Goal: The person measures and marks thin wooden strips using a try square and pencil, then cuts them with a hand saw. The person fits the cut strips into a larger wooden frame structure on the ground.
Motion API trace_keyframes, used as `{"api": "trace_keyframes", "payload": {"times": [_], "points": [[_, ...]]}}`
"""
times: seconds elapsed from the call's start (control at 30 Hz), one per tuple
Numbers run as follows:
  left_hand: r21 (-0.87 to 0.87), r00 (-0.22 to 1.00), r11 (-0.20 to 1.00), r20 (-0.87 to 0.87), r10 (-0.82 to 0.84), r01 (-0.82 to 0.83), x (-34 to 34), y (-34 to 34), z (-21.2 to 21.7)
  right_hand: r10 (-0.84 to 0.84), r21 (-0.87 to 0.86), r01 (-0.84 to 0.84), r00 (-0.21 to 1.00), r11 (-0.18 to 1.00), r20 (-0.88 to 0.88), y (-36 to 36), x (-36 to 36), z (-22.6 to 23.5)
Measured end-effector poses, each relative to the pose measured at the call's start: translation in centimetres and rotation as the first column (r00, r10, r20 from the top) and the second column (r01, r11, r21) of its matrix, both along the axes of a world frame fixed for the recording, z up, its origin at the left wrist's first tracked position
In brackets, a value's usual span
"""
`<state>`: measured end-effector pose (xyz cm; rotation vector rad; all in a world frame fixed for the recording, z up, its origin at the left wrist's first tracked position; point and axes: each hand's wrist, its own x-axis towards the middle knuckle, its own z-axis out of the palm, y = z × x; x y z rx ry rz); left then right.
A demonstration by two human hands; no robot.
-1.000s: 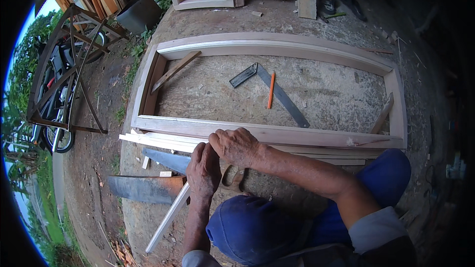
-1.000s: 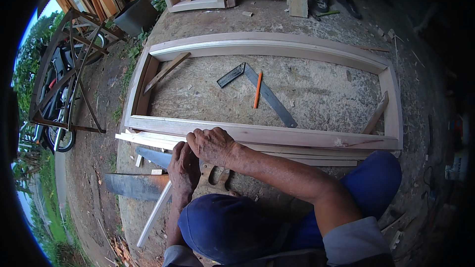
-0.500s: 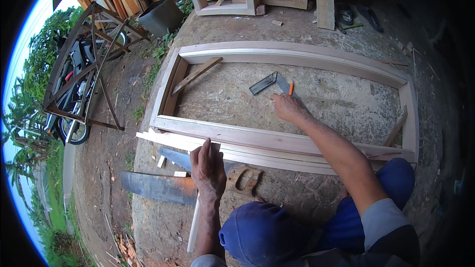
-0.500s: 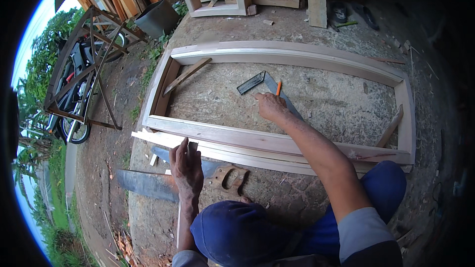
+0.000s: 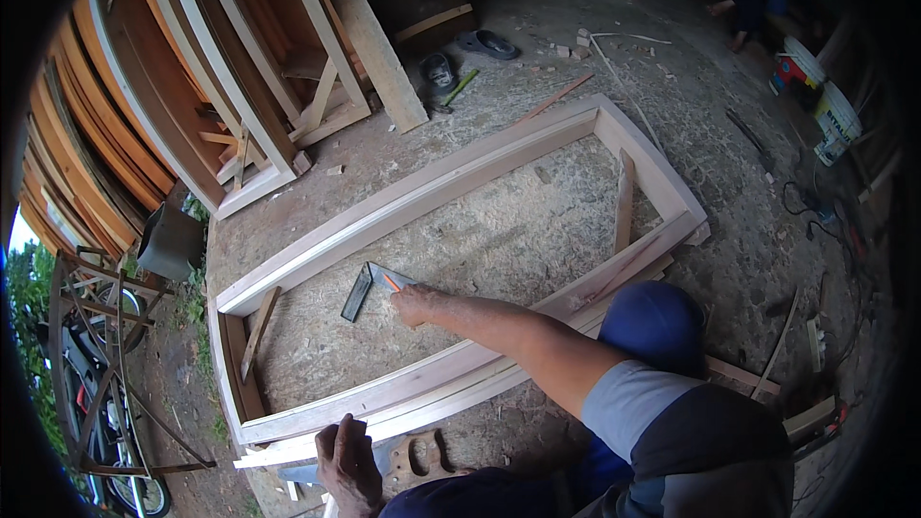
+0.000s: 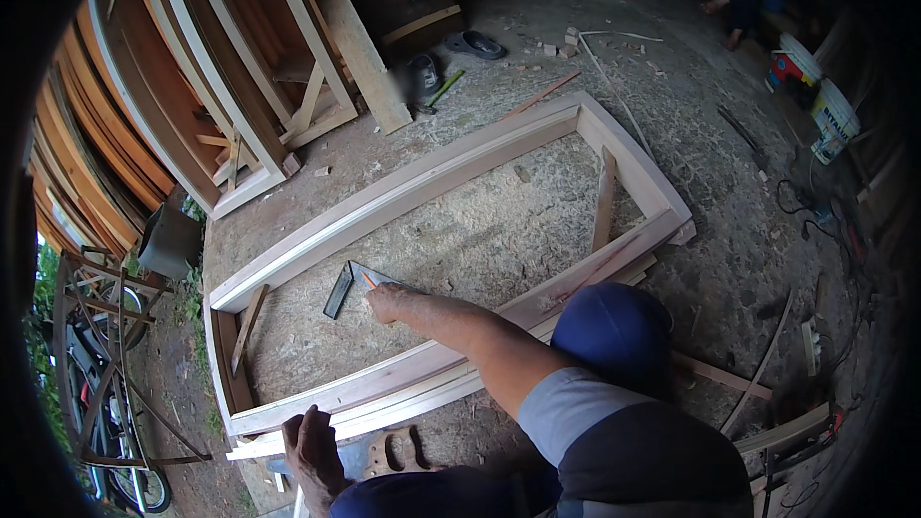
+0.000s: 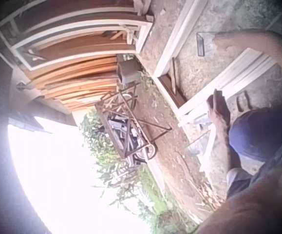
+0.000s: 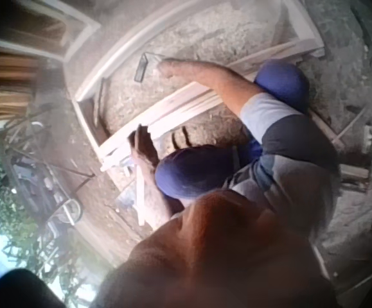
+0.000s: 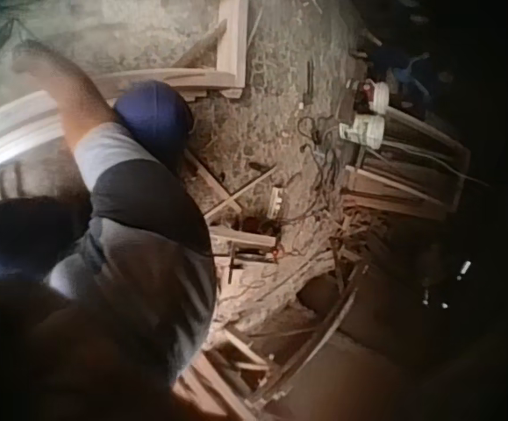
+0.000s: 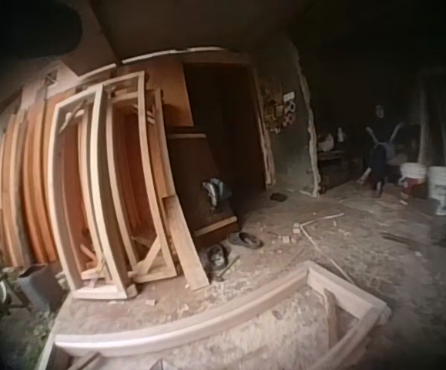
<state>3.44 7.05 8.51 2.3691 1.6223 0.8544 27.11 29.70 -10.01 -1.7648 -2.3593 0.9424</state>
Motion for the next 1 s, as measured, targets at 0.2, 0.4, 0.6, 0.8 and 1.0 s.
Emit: {"api": "trace_keyframes", "payload": {"times": [0.2,0.4,0.6,0.8,1.0], "points": [[0.01,0.81,0.889,-0.417,-0.412,0.458,7.3,5.8,6.9,0.251,0.404,-0.248,0.967,0.88,0.048,5.1,2.0,14.7],[0.085,0.473,0.54,-0.607,-0.638,0.838,17.9,7.7,11.8,0.502,0.963,-0.249,0.848,0.099,0.168,-0.7,9.6,27.7],[0.237,0.315,0.21,-0.65,-0.691,0.949,27.6,6.2,14.0,0.362,0.973,-0.188,0.923,0.135,0.128,-6.9,19.6,29.7],[0.353,0.281,0.073,-0.587,-0.76,0.933,30.8,5.5,12.2,0.185,0.983,-0.14,0.976,0.12,0.117,-9.7,28.5,30.3],[0.497,0.523,0.267,-0.499,-0.691,0.826,27.7,6.9,12.4,0.243,0.887,0.091,0.945,0.452,-0.221,-11.5,28.5,31.4]]}}
